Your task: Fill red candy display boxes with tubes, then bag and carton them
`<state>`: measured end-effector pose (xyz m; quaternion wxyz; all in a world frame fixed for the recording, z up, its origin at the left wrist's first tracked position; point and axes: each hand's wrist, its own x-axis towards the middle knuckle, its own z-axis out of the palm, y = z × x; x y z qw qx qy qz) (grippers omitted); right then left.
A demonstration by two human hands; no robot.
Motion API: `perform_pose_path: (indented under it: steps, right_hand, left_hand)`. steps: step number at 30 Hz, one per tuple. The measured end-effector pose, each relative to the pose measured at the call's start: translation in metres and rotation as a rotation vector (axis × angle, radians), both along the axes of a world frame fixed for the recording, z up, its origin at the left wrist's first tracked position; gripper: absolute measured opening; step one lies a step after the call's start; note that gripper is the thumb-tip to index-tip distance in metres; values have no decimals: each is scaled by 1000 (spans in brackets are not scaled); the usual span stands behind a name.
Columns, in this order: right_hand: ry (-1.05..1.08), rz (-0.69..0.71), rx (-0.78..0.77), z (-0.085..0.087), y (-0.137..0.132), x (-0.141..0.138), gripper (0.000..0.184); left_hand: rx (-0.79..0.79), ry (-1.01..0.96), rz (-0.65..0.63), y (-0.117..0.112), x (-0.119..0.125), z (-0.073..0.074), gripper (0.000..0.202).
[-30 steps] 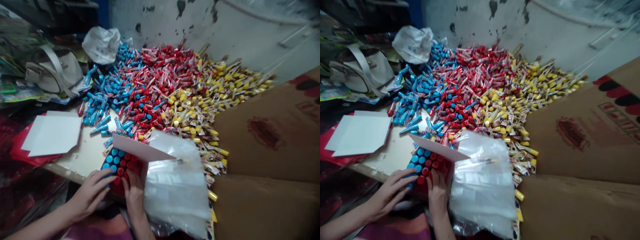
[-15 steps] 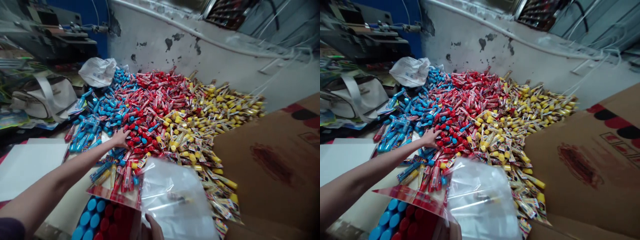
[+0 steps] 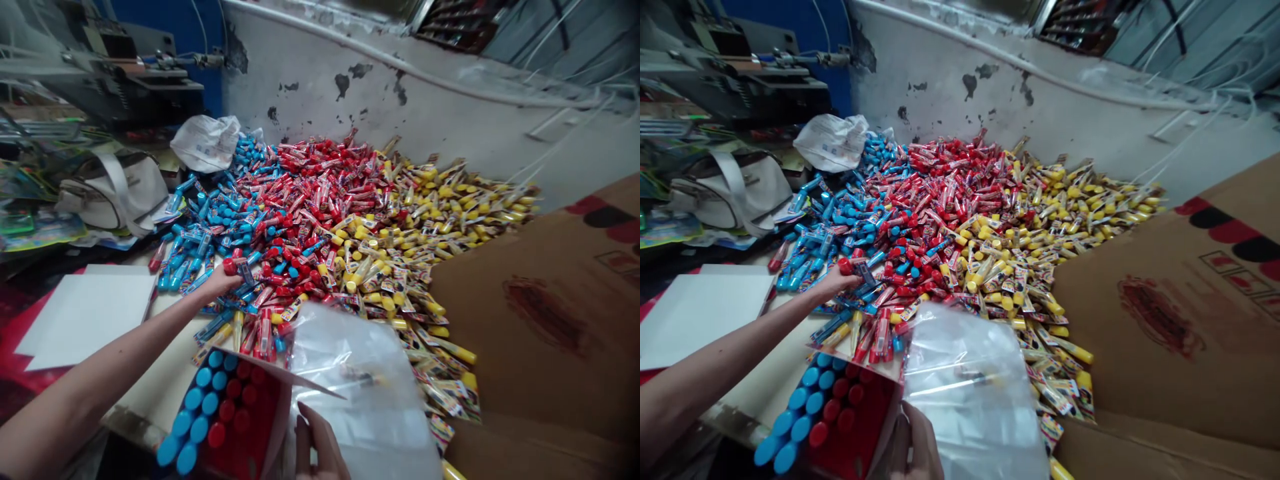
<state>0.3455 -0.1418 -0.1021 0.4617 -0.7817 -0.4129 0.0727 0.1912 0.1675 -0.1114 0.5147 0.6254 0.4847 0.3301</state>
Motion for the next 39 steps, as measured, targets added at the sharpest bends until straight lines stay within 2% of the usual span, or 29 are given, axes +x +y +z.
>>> perform_pose_path:
  steps: [3,6,8,11,14,16,19,21,23,24,26,27,29,31,33,35,39]
  right_hand:
    - [-15,16,-9,7,-9,-1,26]
    - [-48,78,13,20,-15,-8,25]
    - [-73,204,45,33,-14,-18,20]
    - [-59,442,129,56,-7,-40,19]
    - [37,606,143,79,5,-64,25]
    - [104,715,84,93,10,-76,33]
    - [176,930,-60,108,8,-86,45]
    - [231,1040,-156,110,-3,-86,43]
    - [337,1052,-221,104,-21,-82,34]
    - [409,1008,-232,97,-32,-77,30]
    - [513,820,-217,78,-53,-66,25]
    - [512,679,-187,67,-62,-60,25]
    - [383,384,-115,45,-73,-52,29]
    - [162,234,-59,26,-73,-51,30]
    - [-22,264,-24,12,-63,-58,28]
    - [-138,367,-8,4,-50,-69,26]
    - [-253,510,-63,2,-33,-85,26]
  left_hand:
    - [-85,-132,47,-29,-21,31,65]
    - [-263,-355,93,-65,-47,64,58]
    - [-383,-501,108,-92,-66,81,49]
    - [-536,-622,78,-137,-94,99,45]
    - [-681,-595,-43,-182,-112,109,48]
    - [-749,-495,-171,-211,-116,113,47]
    - [-751,-289,-407,-247,-111,116,31]
    - [-730,-196,-524,-266,-105,114,20]
    - [-699,-160,-605,-281,-102,109,17]
    - [-670,-145,-625,-287,-103,106,20]
    - [-619,-101,-606,-296,-110,97,27]
    - [-602,-68,-555,-299,-115,93,31]
    - [-571,-2,-391,-303,-127,83,32]
    - [-525,22,-253,-305,-139,74,31]
    - [-491,12,-196,-307,-148,69,29]
    - [-473,0,-182,-309,-153,68,26]
    - [-414,-6,-125,-311,-156,72,24]
